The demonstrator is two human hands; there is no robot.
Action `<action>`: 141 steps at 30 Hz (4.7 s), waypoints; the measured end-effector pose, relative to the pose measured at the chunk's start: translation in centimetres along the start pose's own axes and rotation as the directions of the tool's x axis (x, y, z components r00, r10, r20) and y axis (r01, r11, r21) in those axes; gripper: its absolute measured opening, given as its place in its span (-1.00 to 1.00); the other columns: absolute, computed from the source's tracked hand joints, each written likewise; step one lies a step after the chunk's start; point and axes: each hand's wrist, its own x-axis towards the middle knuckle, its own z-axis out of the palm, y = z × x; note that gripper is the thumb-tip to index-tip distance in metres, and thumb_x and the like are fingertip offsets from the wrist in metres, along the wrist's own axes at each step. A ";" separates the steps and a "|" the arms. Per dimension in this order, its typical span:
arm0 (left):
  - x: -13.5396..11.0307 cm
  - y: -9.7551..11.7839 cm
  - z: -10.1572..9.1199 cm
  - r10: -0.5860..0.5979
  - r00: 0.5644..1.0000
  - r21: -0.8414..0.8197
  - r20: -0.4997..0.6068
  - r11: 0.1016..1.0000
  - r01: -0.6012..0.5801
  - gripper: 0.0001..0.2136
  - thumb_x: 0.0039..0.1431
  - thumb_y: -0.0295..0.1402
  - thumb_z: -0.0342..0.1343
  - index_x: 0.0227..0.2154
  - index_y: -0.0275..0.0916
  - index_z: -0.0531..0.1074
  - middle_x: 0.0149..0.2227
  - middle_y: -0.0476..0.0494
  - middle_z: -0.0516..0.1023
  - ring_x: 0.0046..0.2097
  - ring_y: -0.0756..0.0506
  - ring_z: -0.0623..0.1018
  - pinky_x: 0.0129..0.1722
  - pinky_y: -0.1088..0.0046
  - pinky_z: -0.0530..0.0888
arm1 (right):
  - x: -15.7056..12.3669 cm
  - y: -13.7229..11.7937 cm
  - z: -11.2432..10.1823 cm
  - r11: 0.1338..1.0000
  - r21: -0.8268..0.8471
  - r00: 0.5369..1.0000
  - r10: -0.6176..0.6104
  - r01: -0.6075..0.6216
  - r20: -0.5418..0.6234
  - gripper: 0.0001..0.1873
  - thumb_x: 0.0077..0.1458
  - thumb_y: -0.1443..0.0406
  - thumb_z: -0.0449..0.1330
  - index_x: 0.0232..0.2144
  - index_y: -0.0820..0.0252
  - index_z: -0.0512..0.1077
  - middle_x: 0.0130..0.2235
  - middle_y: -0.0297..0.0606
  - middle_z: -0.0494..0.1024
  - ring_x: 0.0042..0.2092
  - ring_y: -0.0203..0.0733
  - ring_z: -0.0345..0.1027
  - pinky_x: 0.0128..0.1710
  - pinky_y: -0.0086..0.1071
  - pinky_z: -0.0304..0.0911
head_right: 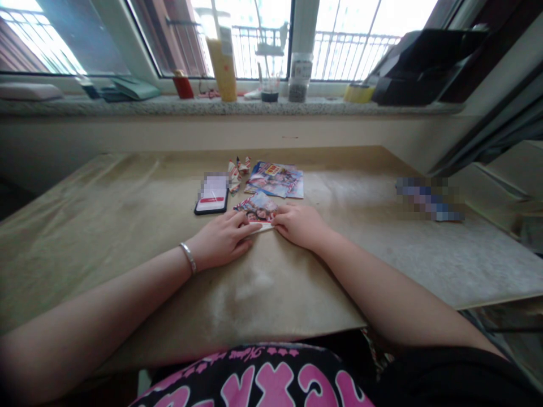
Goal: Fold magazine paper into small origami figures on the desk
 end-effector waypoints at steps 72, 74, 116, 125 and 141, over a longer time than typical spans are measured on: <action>0.0 0.0 -0.7 0.123 0.992 -0.018 0.004 0.992 -0.123 -0.67 0.22 -0.28 -0.10 0.02 -0.19 0.34 -0.14 -0.25 0.42 -0.13 -0.16 0.39 -0.18 0.30 0.37 | -0.4 0.8 -2.7 0.987 -0.160 0.981 0.017 0.014 0.193 -0.78 0.03 0.33 0.08 -0.38 0.04 0.54 -0.27 -0.33 0.57 -0.35 -0.27 0.39 -0.50 -0.41 -0.05; 0.0 0.0 -0.7 0.120 0.993 -0.014 0.007 0.993 -0.120 -0.67 0.22 -0.29 -0.10 0.02 -0.19 0.34 -0.14 -0.24 0.41 -0.13 -0.16 0.39 -0.19 0.30 0.37 | -0.4 0.8 -2.7 0.986 -0.166 0.980 0.025 0.008 0.200 -0.78 0.03 0.33 0.08 -0.38 0.05 0.54 -0.28 -0.33 0.58 -0.36 -0.28 0.39 -0.51 -0.41 -0.05; 0.0 -0.6 0.3 0.099 0.994 -0.100 0.038 0.991 -0.094 -0.63 0.22 -0.28 -0.09 0.09 -0.07 0.27 -0.01 -0.21 0.31 0.00 -0.20 0.28 0.05 0.16 0.25 | 0.3 -0.3 0.5 0.996 0.039 0.997 -0.083 0.083 0.000 -0.78 0.12 0.32 0.06 -0.32 0.10 0.52 -0.19 -0.30 0.55 -0.16 -0.19 0.38 -0.27 -0.40 0.18; 0.1 -0.7 0.2 0.096 0.995 -0.133 0.015 0.987 -0.093 -0.66 0.22 -0.28 -0.09 0.05 -0.08 0.31 0.02 -0.19 0.31 0.03 -0.20 0.29 0.07 0.15 0.25 | 0.3 -0.2 0.4 0.994 0.062 0.995 -0.093 0.094 -0.018 -0.80 0.10 0.34 0.08 -0.33 0.11 0.52 -0.20 -0.29 0.55 -0.18 -0.20 0.38 -0.27 -0.39 0.19; -0.4 -2.5 -0.7 0.171 0.985 -0.251 -0.031 0.952 -0.173 -0.74 0.26 -0.40 -0.12 -0.14 -0.17 0.47 -0.11 -0.14 0.47 -0.09 -0.09 0.41 -0.06 0.35 0.38 | 0.2 0.1 0.6 0.994 0.045 0.995 -0.097 0.097 -0.006 -0.78 0.12 0.32 0.06 -0.33 0.08 0.52 -0.18 -0.32 0.54 -0.18 -0.20 0.38 -0.29 -0.40 0.16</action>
